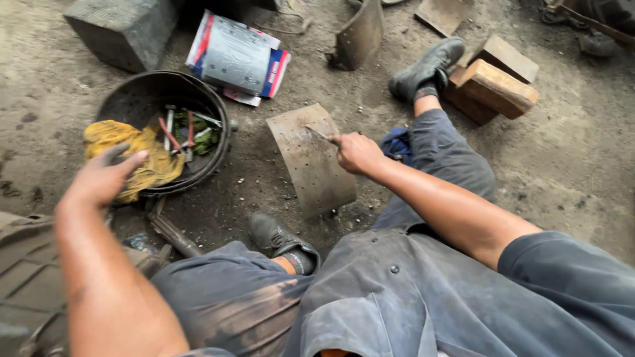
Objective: Sanding the surface of a brake shoe/lining using sandpaper and a scraper.
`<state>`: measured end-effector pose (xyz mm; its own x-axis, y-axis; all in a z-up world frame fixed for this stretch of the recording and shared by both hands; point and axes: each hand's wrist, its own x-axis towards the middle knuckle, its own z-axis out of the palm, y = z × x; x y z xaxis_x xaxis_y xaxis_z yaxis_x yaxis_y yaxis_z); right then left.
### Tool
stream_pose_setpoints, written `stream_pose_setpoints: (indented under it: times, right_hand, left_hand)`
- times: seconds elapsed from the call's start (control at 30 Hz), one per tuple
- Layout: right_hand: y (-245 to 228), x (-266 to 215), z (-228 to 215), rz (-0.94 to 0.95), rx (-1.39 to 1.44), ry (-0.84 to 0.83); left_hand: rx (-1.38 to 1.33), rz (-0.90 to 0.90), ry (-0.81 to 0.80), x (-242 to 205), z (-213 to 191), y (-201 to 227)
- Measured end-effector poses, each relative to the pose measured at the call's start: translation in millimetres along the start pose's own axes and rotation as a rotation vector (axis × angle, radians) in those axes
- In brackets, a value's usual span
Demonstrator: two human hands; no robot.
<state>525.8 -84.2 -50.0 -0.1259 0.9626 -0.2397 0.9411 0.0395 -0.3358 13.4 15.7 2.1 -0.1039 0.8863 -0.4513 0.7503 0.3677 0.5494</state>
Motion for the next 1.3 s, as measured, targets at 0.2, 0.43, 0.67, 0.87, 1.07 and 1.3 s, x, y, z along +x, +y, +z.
stream_pose_setpoints:
  times: [0.2,0.43,0.67,0.87,1.07,1.3]
  right_hand:
    - [-15,-26,-8,0.021,0.036,-0.034]
    - [7,-27,13,-0.069,-0.084,-0.022]
    - [-12,-23,6,-0.172,0.027,0.110]
    - [-14,-22,5,-0.035,0.036,0.000]
    - [-33,-35,-5,-0.026,0.005,-0.042]
    - [-28,-14,-2,-0.034,0.003,-0.036]
  left_hand:
    - [-0.142,0.017,-0.049,-27,-8,11]
    - [-0.078,-0.089,-0.024,-13,-24,37]
    - [0.016,0.027,0.003,-3,-10,-4]
    - [-0.209,-0.052,0.000,-14,-6,-8]
    - [-0.076,-0.012,-0.003,-14,-8,-8]
    - [-0.077,-0.036,0.002,-6,-2,-6]
